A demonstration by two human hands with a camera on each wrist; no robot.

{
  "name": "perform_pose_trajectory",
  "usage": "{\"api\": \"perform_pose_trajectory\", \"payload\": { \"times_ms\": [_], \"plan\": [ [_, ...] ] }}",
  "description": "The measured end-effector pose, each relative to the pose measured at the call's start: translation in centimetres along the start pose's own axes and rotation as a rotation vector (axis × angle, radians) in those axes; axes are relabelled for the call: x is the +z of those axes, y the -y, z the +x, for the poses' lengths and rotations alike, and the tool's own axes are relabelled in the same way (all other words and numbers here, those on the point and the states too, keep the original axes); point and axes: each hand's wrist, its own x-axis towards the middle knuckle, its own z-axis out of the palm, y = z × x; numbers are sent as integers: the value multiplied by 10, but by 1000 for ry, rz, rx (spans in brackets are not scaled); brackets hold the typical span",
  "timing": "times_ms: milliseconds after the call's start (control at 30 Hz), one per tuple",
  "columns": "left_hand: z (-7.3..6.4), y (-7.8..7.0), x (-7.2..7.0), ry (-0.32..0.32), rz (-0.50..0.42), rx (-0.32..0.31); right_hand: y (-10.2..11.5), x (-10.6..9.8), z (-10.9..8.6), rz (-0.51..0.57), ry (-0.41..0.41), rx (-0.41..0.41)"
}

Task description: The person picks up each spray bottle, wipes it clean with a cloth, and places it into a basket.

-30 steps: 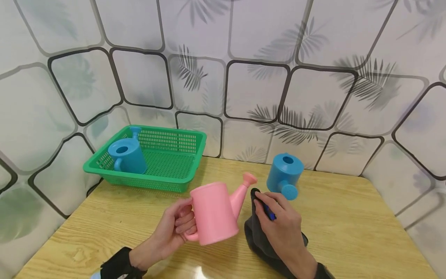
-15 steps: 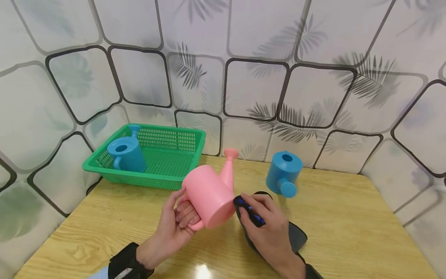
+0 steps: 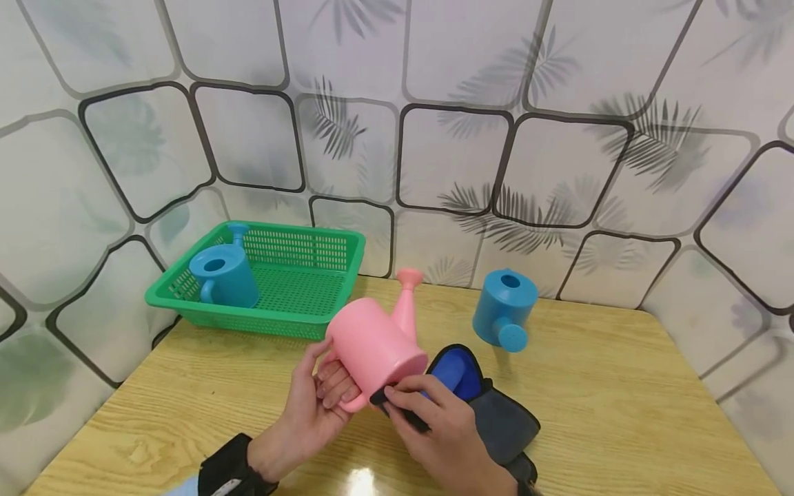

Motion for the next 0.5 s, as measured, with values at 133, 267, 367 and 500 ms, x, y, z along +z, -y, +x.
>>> {"api": "perform_pose_trajectory", "payload": {
  "times_ms": [133, 267, 367, 500],
  "plan": [
    [0, 0, 1, -6, -17, 0, 3, 3, -1, 19, 17, -23],
    [0, -1, 1, -8, -9, -6, 3, 3, -1, 12, 7, -37],
    [-1, -1, 0, -6, 3, -12, 3, 2, 0, -20, -14, -26],
    [-1, -3, 0, -8, -4, -17, 0, -3, 4, -64, -42, 15]
  ]
}}
